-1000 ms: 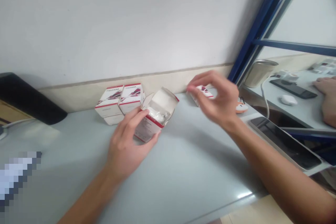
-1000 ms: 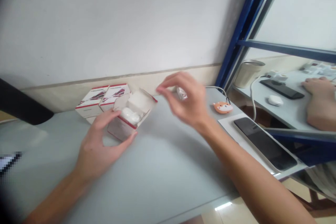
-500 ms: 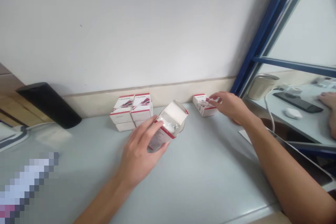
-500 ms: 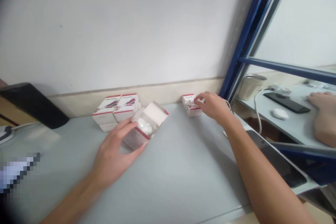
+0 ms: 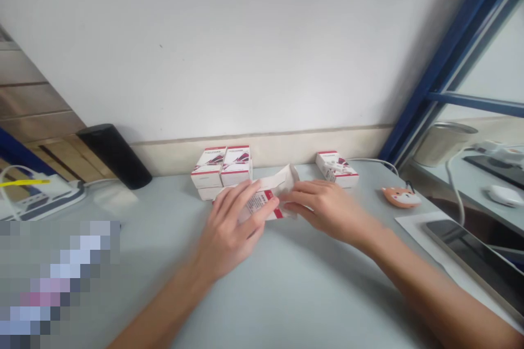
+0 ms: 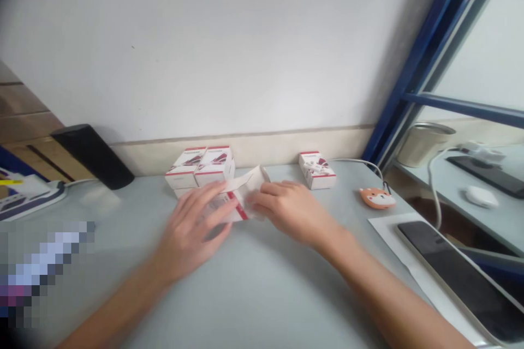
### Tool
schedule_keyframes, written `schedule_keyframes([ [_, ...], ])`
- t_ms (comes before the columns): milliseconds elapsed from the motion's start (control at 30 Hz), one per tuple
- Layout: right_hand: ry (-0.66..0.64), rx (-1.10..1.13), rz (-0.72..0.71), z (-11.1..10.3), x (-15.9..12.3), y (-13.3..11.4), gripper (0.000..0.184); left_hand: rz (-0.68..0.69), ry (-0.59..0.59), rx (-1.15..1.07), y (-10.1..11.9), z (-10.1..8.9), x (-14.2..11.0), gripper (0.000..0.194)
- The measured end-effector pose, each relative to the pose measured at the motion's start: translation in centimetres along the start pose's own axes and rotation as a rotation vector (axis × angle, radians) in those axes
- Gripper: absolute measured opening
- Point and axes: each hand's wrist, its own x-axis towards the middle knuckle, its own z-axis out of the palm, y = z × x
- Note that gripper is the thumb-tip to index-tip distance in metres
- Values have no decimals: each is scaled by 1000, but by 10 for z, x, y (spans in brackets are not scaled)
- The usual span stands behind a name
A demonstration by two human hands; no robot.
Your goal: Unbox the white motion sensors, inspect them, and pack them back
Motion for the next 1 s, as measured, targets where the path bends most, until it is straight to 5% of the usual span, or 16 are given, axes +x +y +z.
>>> schedule_keyframes([
  [167, 32, -82, -107, 22, 2, 6, 9, 58, 1, -53, 0, 1, -2, 62],
  [300, -35, -89, -101, 32, 8, 12, 10, -107, 30, -84, 0, 12, -5, 65],
  [500, 88, 206, 180, 0, 1, 44, 16, -458, -110, -366, 10, 30, 3, 58],
  [733, 285, 726, 442, -9, -3, 58, 33, -461, -251, -573, 8, 30, 31, 57],
  [1000, 1187, 675, 686, -34, -10, 83, 38, -280, -374, -410, -16, 52, 35, 58],
])
